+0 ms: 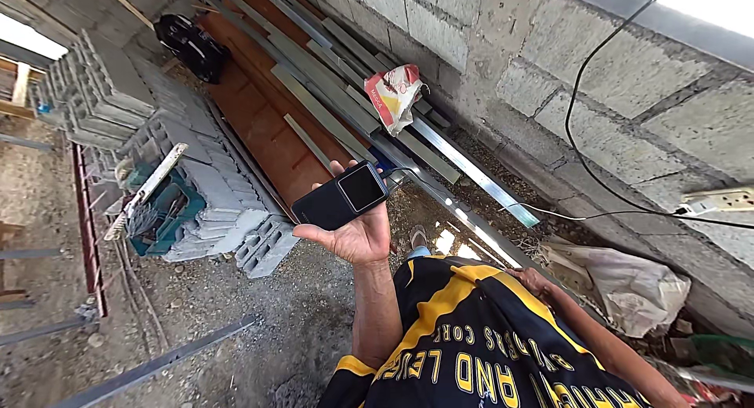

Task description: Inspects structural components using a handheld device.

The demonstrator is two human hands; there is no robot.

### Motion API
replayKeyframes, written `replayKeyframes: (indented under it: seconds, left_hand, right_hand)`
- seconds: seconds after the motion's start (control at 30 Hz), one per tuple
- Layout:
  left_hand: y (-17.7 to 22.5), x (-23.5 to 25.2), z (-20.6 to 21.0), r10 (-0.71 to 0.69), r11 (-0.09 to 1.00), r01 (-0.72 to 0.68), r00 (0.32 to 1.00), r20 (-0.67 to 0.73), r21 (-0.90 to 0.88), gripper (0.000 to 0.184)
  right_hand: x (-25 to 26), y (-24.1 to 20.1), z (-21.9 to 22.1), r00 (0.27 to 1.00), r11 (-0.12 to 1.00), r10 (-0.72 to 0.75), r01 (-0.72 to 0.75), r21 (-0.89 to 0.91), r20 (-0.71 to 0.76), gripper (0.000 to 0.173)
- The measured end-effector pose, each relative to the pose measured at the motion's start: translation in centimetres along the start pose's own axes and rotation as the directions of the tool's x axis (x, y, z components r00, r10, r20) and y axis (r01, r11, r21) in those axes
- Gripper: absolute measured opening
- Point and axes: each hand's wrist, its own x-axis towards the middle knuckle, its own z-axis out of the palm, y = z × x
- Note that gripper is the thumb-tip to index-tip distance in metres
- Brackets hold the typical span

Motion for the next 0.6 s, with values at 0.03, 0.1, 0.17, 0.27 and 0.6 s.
replayKeyframes:
  seconds: [0.03,0.1,0.17,0.27,0.6]
  left_hand:
    - [0.00,0.00,0.02,0.001,1.000,-0.001,1.000,0.001,0.003,0.084]
    - [0.02,0.00,0.07,-0.002,1.000,0.002,1.000,0.007,0.000,0.084]
    - [0.03,0.03,0.09,-0.006,1.000,0.007,1.000,0.015,-0.006,0.084]
    - [0.03,0.09,0.19,-0.006,1.000,0.006,0.999,0.032,-0.005,0.081]
    - [-0.22,-0.10,0.27,-0.001,1.000,0.001,0.999,0.043,0.001,0.079]
  right_hand:
    - [0.07,0.05,-0.02,1.000,1.000,-0.003,0.003,0.002,0.001,0.045]
    - [0.10,0.13,-0.01,1.000,1.000,-0.004,0.004,0.008,0.001,0.045]
    - [-0.12,-0.01,0.01,1.000,1.000,0.001,-0.001,0.029,0.000,0.045]
    - [0.16,0.22,-0.12,1.000,1.000,-0.014,0.014,0.018,0.006,0.046]
    - [0.07,0.42,-0.39,1.000,1.000,-0.009,0.008,0.013,0.009,0.044]
